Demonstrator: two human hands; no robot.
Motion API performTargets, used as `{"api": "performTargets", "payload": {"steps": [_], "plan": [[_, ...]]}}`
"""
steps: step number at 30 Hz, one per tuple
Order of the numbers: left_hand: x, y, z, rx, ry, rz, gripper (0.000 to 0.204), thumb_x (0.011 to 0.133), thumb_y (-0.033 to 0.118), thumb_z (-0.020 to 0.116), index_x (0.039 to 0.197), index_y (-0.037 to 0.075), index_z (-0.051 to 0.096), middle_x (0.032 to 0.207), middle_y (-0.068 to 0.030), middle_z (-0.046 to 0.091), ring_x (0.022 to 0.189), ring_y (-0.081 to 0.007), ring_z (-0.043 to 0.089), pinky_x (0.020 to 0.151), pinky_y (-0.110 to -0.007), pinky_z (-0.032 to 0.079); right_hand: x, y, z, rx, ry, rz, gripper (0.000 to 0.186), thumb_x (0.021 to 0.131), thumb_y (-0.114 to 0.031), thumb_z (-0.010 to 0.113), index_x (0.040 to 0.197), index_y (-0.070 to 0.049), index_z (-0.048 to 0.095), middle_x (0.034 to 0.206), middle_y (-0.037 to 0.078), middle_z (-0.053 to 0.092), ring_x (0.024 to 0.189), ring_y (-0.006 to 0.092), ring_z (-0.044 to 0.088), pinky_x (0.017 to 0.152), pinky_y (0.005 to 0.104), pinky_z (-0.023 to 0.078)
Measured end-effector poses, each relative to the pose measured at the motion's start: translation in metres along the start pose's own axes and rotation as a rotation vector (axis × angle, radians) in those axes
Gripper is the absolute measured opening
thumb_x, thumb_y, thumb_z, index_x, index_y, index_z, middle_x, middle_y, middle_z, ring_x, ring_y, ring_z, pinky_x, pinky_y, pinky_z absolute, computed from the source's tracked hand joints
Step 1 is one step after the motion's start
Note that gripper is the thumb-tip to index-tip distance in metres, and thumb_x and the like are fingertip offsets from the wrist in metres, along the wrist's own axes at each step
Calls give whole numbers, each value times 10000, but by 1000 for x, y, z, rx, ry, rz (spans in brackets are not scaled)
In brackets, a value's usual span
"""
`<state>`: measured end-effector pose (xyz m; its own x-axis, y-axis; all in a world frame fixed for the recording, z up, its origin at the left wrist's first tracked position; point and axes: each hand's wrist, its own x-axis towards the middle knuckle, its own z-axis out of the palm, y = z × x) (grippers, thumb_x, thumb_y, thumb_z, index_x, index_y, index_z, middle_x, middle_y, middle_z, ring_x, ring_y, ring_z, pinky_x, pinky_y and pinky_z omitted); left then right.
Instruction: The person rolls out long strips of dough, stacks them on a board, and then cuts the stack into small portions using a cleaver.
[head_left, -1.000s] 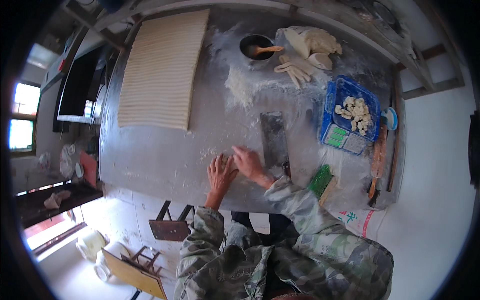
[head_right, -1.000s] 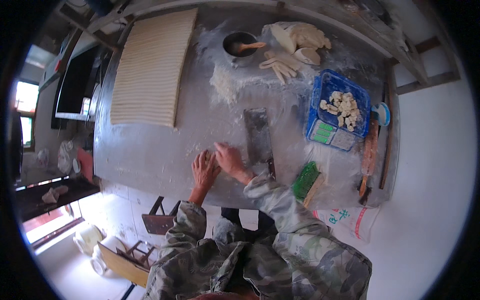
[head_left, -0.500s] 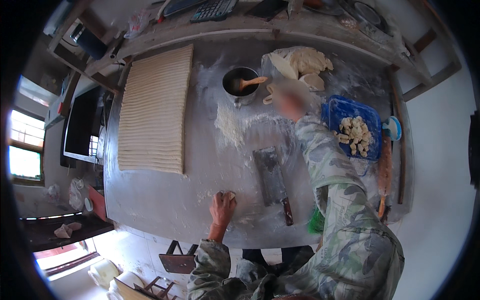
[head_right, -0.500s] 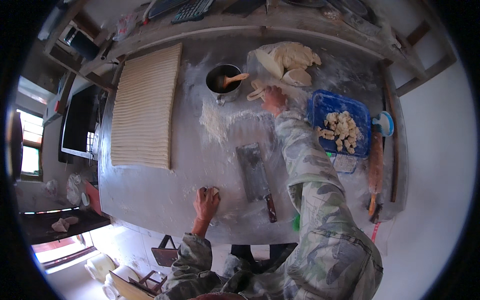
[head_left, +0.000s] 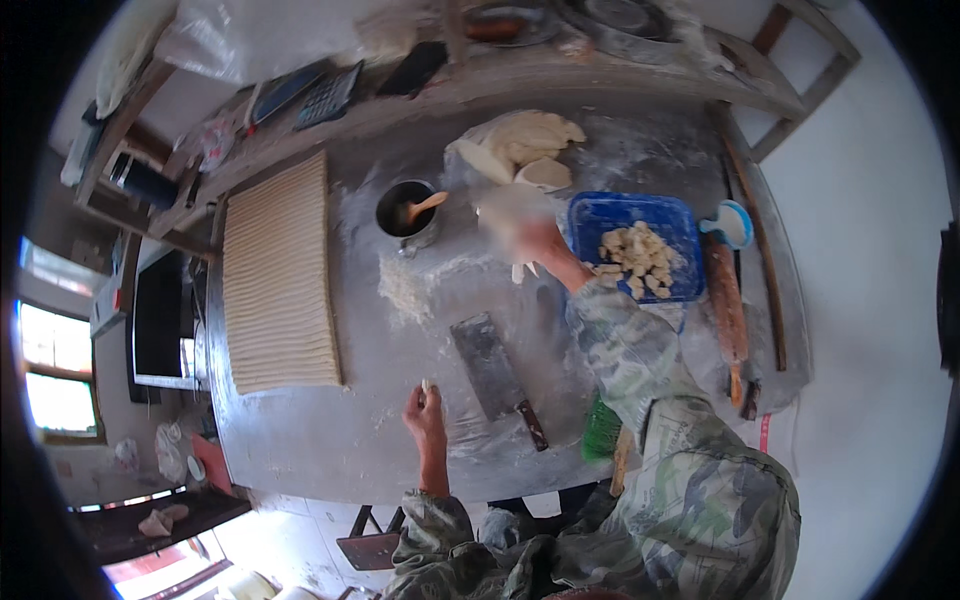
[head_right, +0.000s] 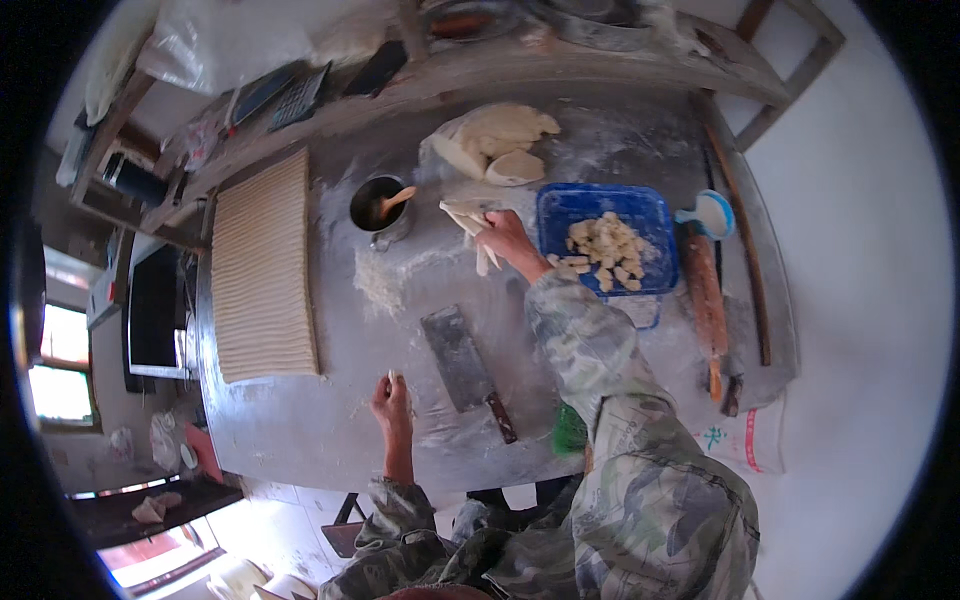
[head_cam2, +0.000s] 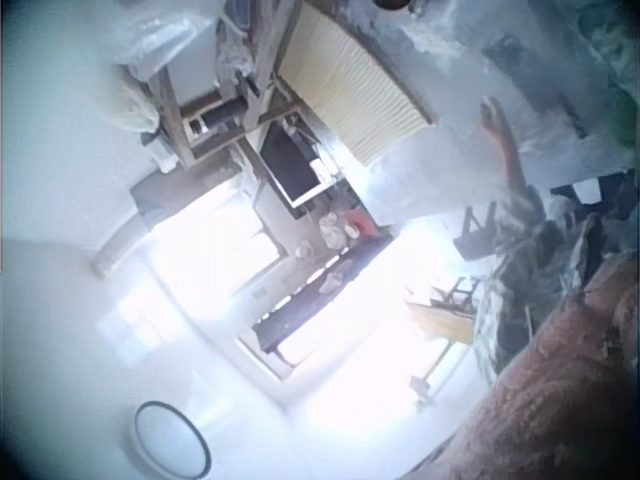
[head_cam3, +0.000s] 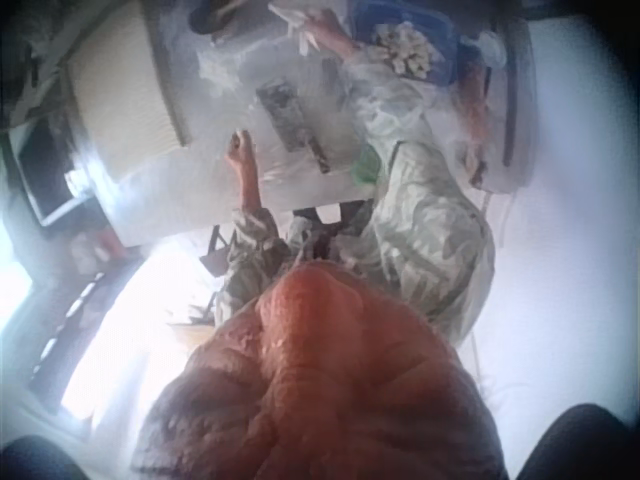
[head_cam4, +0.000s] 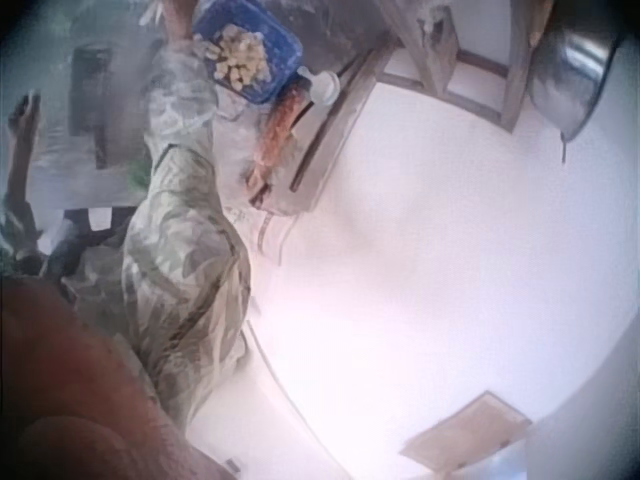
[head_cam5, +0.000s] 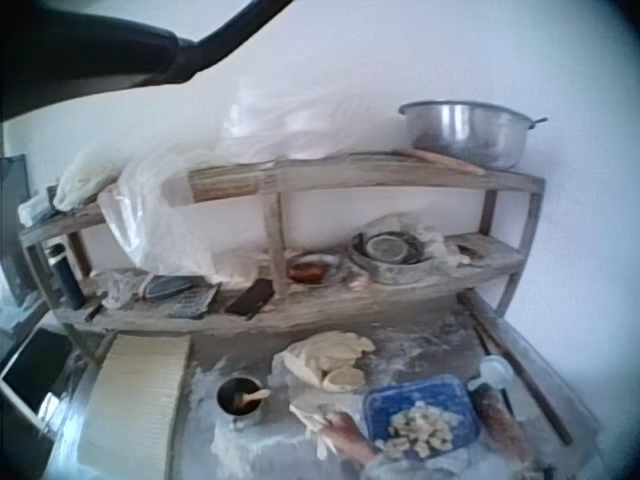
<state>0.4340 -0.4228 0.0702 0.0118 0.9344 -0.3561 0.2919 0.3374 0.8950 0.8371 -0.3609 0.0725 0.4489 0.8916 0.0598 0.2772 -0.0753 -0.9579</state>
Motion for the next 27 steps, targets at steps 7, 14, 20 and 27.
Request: {"api": "performTargets", "payload": {"steps": [7, 14, 20, 27], "plan": [[-32, 151, 183, -192, -368, 209, 220, 967, 249, 669, 939, 32, 682, 746, 70, 505, 664, -29, 429, 560, -238, 355, -119, -140, -171, 316, 76, 122, 295, 823, -87, 673, 1082, 53, 691, 905, 81, 727, 803, 150, 695, 733, 279, 535], [-53, 188, 361, -10, -321, 673, 281, 911, 235, 695, 1099, 29, 724, 881, -63, 680, 761, -179, 623, 680, -331, 496, -150, -97, -265, -330, 254, 29, 255, 806, -102, 676, 1037, 1, 708, 821, 159, 714, 752, 277, 709, 697, 382, 535], [-50, 164, 400, 398, -311, 939, 343, 857, 163, 613, 1180, 107, 711, 1141, -117, 680, 1005, -339, 651, 868, -445, 538, -150, -15, -260, -730, 330, 22, 293, 816, -132, 647, 1096, -47, 668, 988, 198, 680, 900, 408, 661, 770, 512, 529], [-33, 165, 387, 443, -463, 1012, 394, 887, 137, 560, 1264, 101, 667, 1134, -177, 698, 999, -391, 659, 878, -479, 530, -187, -18, -262, -664, 522, -18, 331, 840, -100, 633, 1158, -13, 664, 1106, 188, 683, 971, 384, 668, 822, 465, 547]]}}
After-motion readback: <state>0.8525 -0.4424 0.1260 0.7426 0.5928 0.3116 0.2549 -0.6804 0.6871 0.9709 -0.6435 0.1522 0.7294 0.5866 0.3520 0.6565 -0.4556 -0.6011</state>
